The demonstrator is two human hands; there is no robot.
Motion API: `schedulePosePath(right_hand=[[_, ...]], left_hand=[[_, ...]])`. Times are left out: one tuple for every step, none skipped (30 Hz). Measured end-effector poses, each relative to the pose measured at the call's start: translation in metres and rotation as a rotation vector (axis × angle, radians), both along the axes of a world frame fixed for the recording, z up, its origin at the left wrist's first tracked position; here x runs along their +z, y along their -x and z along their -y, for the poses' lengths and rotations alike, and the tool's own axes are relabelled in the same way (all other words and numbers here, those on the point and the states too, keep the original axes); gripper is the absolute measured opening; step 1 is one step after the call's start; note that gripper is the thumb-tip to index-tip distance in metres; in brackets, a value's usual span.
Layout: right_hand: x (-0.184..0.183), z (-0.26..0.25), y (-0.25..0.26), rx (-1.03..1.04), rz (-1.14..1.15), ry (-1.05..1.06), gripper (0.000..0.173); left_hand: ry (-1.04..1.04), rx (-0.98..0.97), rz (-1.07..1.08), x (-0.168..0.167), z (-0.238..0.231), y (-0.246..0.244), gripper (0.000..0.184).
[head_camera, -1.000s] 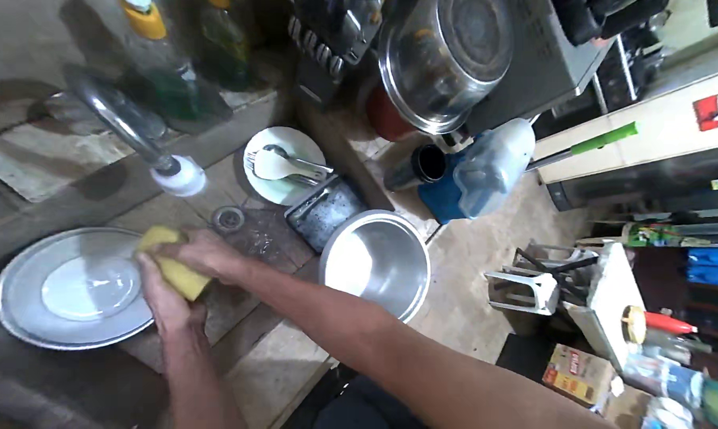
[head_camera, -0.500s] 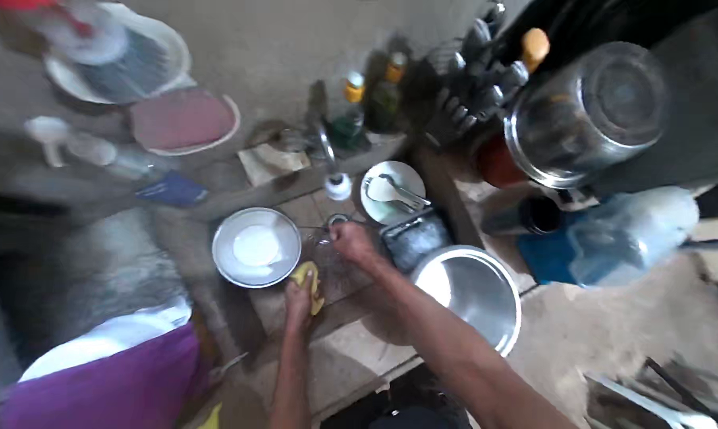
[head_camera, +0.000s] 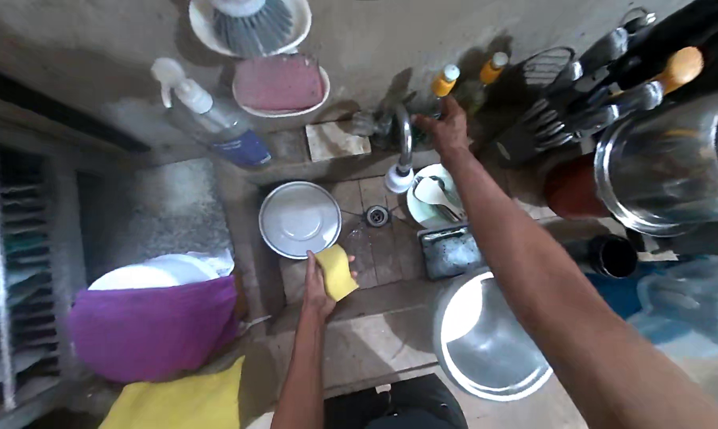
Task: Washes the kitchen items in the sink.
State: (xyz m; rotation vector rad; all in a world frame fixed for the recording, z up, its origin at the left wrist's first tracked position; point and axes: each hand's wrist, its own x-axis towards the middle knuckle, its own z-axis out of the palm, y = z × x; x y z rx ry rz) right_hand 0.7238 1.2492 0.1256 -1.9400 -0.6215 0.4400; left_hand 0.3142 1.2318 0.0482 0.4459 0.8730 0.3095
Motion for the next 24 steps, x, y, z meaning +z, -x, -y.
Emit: schedulePosePath(right_hand=[[-0.002, -0.002, -0.003, 0.03, 0.013, -0.015, 0.059], [-0.003, -0.001, -0.004, 0.039, 0.022, -0.029, 0.049], [-0.002, 0.004, -0.002, 0.021, 0.029, -0.044, 0.044], [0.0, 0.012, 0.002, -0.016, 0.032, -0.058, 0.044], [0.005, 0.022, 0.009, -0.071, 0.019, -0.057, 0.047], [0.011, 0.033, 0.018, -0.122, -0.004, -0.064, 0.052], [0.02, 0.045, 0.029, -0.177, -0.035, -0.039, 0.06], [0.029, 0.059, 0.041, -0.215, -0.084, 0.008, 0.068], [0.038, 0.074, 0.055, -0.227, -0.119, 0.068, 0.075], [0.045, 0.09, 0.07, -0.217, -0.137, 0.146, 0.078], [0.053, 0.106, 0.087, -0.182, -0.15, 0.25, 0.078], [0.062, 0.123, 0.107, -0.12, -0.18, 0.357, 0.075], [0.07, 0.136, 0.125, -0.041, -0.221, 0.443, 0.07], [0.075, 0.143, 0.142, 0.064, -0.272, 0.51, 0.062], [0.078, 0.144, 0.158, 0.176, -0.332, 0.565, 0.052], [0.081, 0.141, 0.174, 0.284, -0.402, 0.623, 0.046], [0.083, 0.136, 0.188, 0.381, -0.456, 0.673, 0.043], [0.081, 0.131, 0.198, 0.466, -0.483, 0.708, 0.041], [0.079, 0.125, 0.206, 0.522, -0.487, 0.73, 0.042], [0.077, 0.119, 0.211, 0.553, -0.472, 0.738, 0.043], [0.076, 0.114, 0.215, 0.565, -0.45, 0.73, 0.043], [0.077, 0.11, 0.218, 0.563, -0.435, 0.715, 0.044], [0.08, 0.108, 0.221, 0.557, -0.433, 0.708, 0.045], [0.081, 0.106, 0.223, 0.551, -0.439, 0.712, 0.046]], left_hand=[[0.013, 0.008, -0.015, 0.001, 0.0, -0.003, 0.087], [0.031, 0.02, -0.045, 0.003, 0.0, -0.005, 0.086], [0.038, 0.025, -0.079, 0.005, 0.001, -0.008, 0.085], [0.033, 0.023, -0.107, 0.008, 0.003, -0.01, 0.084], [0.022, 0.005, -0.11, 0.01, 0.003, -0.011, 0.084], [0.002, -0.013, -0.098, 0.008, 0.002, -0.013, 0.087], [-0.019, -0.018, -0.09, 0.007, -0.002, -0.017, 0.089], [-0.04, 0.002, -0.074, 0.007, -0.008, -0.024, 0.09], [-0.052, 0.031, -0.068, 0.007, -0.014, -0.031, 0.09], [-0.055, 0.052, -0.056, 0.008, -0.021, -0.036, 0.09], [-0.06, 0.064, -0.035, 0.008, -0.027, -0.04, 0.091], [-0.067, 0.071, -0.009, 0.006, -0.034, -0.044, 0.093], [-0.074, 0.078, 0.014, 0.004, -0.039, -0.048, 0.095], [-0.076, 0.081, 0.027, 0.004, -0.044, -0.052, 0.096], [-0.076, 0.082, 0.022, 0.005, -0.048, -0.057, 0.096], [-0.074, 0.073, 0.019, 0.005, -0.05, -0.06, 0.096], [-0.071, 0.061, 0.013, 0.005, -0.051, -0.062, 0.096], [-0.075, 0.046, 0.011, 0.002, -0.051, -0.063, 0.097], [-0.075, 0.025, 0.016, 0.0, -0.05, -0.064, 0.097], [-0.07, 0.01, 0.023, -0.003, -0.048, -0.064, 0.096], [-0.072, 0.001, 0.026, -0.005, -0.045, -0.063, 0.094], [-0.082, -0.002, 0.026, -0.006, -0.043, -0.062, 0.093], [-0.088, -0.002, 0.023, -0.008, -0.04, -0.061, 0.093], [-0.086, 0.005, 0.022, -0.012, -0.038, -0.06, 0.094]])
